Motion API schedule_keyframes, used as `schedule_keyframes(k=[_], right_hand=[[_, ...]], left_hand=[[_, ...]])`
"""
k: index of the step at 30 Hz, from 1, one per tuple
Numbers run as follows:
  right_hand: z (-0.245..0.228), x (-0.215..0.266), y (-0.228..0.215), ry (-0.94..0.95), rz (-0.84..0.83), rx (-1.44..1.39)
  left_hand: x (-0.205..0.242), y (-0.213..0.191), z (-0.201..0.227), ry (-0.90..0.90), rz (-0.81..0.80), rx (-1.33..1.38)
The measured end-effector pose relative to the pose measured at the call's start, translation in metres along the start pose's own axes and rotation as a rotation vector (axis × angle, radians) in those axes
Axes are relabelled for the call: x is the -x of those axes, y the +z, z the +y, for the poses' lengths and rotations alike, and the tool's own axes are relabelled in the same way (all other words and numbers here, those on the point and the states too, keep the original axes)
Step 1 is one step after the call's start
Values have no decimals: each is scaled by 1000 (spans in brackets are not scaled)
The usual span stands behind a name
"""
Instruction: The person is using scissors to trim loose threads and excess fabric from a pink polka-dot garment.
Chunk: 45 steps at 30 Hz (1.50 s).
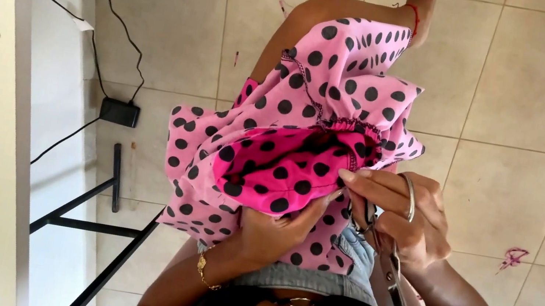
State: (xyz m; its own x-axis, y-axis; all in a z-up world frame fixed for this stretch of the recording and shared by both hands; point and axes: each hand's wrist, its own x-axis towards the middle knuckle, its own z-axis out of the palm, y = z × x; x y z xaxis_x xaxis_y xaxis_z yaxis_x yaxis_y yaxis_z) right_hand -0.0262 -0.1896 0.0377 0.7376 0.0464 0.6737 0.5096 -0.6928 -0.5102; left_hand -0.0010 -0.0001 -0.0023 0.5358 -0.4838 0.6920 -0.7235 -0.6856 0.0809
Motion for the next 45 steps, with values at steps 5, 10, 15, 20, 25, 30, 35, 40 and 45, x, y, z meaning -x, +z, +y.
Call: schedule_keyframes(k=[5,10,15,20,25,30,35,40,45], right_hand=[[1,4,2,-11,-4,28],[13,29,-5,186,-74,-213],[0,-5,-7,357,-24,-361],[0,13,-9,323,-60,-358],[-2,7,-1,152,-82,-155],[1,10,1,5,-29,-23],[3,7,-7,107,-12,-147],[24,16,-13,148,99,-267],[158,88,-84,111,359,-141]], left_hand=[[-3,-2,-1,-73,16,30],[-9,-3,-5,-70,40,71],[13,3,0,-63,18,60],[3,-2,-3,-63,28,52],[-7,-4,-3,-53,43,12],[0,-2,-2,-50,34,5],[-8,-11,-10,4,3,-10],[7,-12,-6,21,-141,-178],[23,-10,-3,79,-271,-318]])
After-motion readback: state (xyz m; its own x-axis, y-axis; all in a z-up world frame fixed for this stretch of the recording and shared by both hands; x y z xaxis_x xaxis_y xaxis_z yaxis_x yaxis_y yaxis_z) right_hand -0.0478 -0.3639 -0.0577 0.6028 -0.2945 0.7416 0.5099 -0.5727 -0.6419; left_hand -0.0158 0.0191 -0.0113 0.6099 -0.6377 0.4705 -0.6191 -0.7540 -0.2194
